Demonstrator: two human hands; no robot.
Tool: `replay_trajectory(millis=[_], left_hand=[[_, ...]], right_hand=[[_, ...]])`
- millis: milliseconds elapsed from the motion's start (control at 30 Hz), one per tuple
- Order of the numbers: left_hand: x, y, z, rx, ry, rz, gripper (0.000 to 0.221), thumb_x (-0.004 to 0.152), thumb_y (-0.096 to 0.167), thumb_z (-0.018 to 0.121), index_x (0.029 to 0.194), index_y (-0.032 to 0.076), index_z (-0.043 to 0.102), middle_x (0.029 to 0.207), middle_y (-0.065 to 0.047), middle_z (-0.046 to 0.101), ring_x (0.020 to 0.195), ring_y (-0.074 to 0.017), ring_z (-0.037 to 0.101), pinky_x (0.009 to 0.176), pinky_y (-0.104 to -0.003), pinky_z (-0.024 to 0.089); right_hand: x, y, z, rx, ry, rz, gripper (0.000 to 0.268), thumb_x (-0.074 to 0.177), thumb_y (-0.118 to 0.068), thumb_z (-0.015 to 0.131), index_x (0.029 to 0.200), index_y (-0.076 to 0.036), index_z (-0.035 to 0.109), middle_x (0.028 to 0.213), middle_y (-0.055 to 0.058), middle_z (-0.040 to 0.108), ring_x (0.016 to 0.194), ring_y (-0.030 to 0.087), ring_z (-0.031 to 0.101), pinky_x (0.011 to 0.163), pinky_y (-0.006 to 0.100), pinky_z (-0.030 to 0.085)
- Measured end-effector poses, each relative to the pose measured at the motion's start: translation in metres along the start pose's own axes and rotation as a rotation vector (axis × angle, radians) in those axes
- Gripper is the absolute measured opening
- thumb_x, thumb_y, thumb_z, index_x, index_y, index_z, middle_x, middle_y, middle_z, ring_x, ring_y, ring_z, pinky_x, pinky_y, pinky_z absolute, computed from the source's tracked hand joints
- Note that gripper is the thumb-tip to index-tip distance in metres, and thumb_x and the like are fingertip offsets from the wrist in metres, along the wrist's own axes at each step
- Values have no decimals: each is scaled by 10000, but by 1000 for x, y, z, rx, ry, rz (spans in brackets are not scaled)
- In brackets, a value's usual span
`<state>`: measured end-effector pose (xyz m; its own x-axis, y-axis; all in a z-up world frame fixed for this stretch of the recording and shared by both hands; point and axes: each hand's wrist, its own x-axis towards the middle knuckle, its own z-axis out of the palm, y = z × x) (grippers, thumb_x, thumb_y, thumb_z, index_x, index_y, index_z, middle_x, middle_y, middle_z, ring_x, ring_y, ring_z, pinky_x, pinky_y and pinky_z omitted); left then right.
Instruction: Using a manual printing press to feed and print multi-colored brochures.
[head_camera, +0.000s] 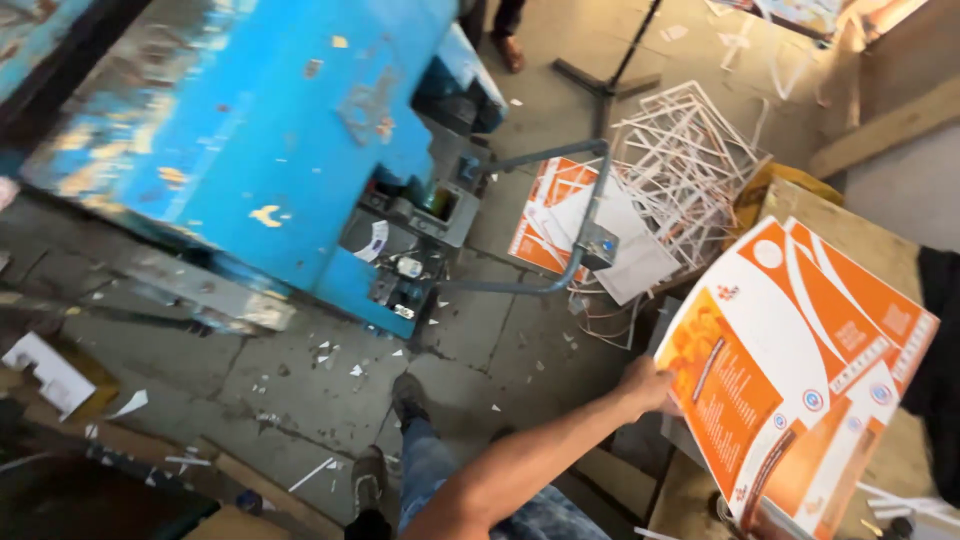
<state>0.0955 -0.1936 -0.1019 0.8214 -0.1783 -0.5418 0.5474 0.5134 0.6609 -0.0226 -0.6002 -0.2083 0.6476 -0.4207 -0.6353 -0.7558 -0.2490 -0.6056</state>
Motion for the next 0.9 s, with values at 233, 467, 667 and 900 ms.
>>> replay_trajectory(millis=[233, 467, 667, 900], left_hand=[[-64, 206, -29, 608, 9, 682, 419, 1072, 310, 510, 933, -59, 651, 663, -170, 690, 549, -239, 745, 462, -347, 555], [-96, 350, -260, 231, 198, 731, 387, 1077, 290, 453, 1308, 8, 583, 946, -133, 730, 638, -179, 734, 500, -334, 638], [-109, 371, -475, -137, 201, 527, 361, 1058, 334, 531, 1292, 63, 577, 1030, -82, 756, 789, -197, 770, 579, -284, 611], [-37, 323, -589, 88, 841, 394, 334, 911, 345, 749, 977, 18, 768, 887, -133, 780, 712, -236, 769, 557, -321, 512]], right_hand=[[-15, -95, 172, 825, -684, -338, 202, 1105, -232, 661, 1270, -176, 559, 1028, -52, 615, 847, 92, 580, 693, 268, 469], [-234, -378, 344, 753, -848, -682, 451, 1148, -114, 472, 1586, -176, 385, 1312, 21, 637, 1000, 121, 617, 724, 254, 501], [-285, -454, 441, 167, -815, -757, 347, 1122, -169, 511, 1428, -10, 469, 1197, 122, 704, 892, 222, 726, 729, 313, 611], [-277, -477, 570, -92, -512, -645, 514, 954, -74, 596, 1409, -20, 364, 1016, 215, 729, 659, 242, 737, 517, 322, 588]])
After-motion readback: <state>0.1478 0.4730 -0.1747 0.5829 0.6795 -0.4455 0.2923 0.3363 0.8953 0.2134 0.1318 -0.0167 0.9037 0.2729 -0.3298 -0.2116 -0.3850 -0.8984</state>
